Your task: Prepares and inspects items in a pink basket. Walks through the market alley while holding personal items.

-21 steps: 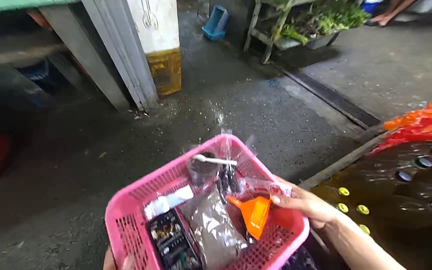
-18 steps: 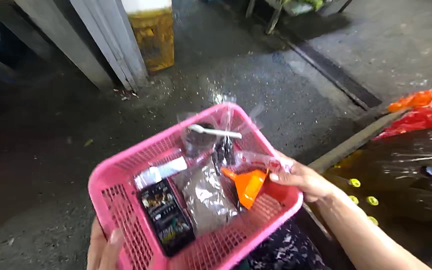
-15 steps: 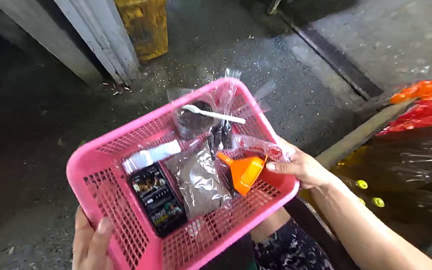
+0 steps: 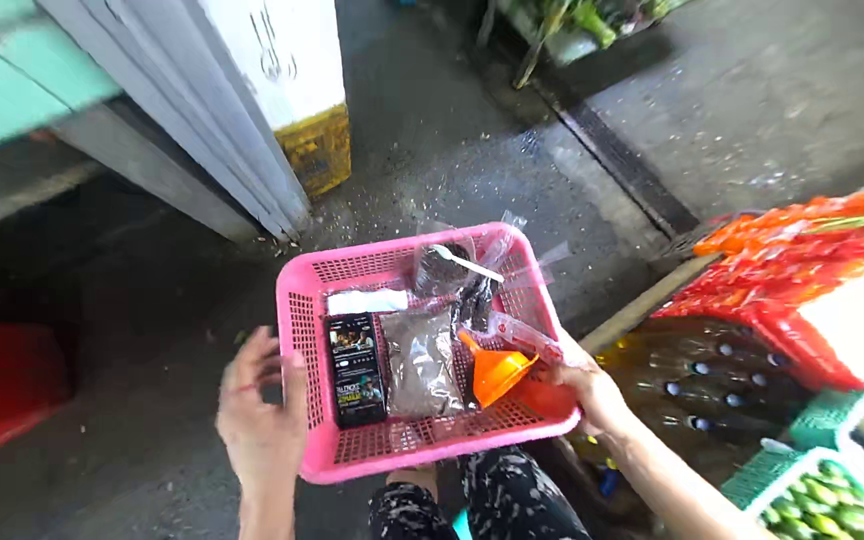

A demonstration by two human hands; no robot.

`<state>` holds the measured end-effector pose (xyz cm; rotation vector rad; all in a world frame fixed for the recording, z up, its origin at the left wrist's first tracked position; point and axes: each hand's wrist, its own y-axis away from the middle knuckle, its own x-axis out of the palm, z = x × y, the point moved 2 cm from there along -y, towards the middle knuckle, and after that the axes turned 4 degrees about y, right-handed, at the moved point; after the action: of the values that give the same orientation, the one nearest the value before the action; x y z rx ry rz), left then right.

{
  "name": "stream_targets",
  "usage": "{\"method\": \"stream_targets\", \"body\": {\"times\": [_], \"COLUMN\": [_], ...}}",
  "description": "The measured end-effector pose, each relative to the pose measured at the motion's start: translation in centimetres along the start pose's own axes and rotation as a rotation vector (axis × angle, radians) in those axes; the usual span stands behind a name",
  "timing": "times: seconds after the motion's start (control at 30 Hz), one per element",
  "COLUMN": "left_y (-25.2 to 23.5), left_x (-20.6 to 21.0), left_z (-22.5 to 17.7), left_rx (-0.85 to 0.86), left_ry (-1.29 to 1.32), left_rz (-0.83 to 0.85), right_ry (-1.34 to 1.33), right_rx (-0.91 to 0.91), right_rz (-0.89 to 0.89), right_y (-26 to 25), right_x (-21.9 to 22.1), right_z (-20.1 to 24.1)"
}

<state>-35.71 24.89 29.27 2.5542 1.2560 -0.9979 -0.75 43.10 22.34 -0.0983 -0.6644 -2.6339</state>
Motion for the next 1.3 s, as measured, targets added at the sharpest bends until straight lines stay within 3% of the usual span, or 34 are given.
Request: {"method": "stream_targets", "body": {"times": [0.1, 0.17, 0.37, 0.53, 0.7, 0.9, 1.07, 1.2, 1.3], "left_y": [-3.7, -6.8, -18.3, -28.5, -37.8, -51.8, -65.7, -76.5, -82.0], "left_x": [2.7, 5.9, 15.4, 21.6, 23.7, 21.8, 17.7, 13.2, 9.7], "left_z": [-6.9, -9.4, -13.0, -14.7, -16.9, -18.9, -20.2, -22.4, -23.3], "left_rx": [-0.175, -0.203, -0.175, -0.261, -0.347, -0.319, -0.09, -0.017, 0.063], "left_ry": [-0.184, -0.422, -0.726, -0.765, -0.701, -0.48, -0.124, -0.062, -0.053], "left_rz": [0.433, 0.616, 0.668, 0.684, 0.629, 0.42, 0.001, -0.154, -0.238], "right_ry": [-0.08, -0.154, -0.242, -0.196, -0.178, -0.161, -0.194, -0.297, -0.306], "right_rx": [0.006, -0.01, -0.109, -0.06, -0.052, -0.131, -0.156, -0.13, -0.121], "right_rz": [-0.062, -0.098, -0.164, -0.125, -0.102, -0.051, 0.012, 0.038, 0.087], "right_y": [1.2, 0.5, -7.6, -18.1, -27.4, -39.5, -50.6, -59.6, -66.4], "right_x": [0.2, 0.3, -0.1, -0.6, 0.8, 6.5, 14.5, 22.4, 27.8], "right_z": [4.2, 5.8, 11.2, 17.9, 24.6, 33.2, 39.6, 44.6, 47.6]}}
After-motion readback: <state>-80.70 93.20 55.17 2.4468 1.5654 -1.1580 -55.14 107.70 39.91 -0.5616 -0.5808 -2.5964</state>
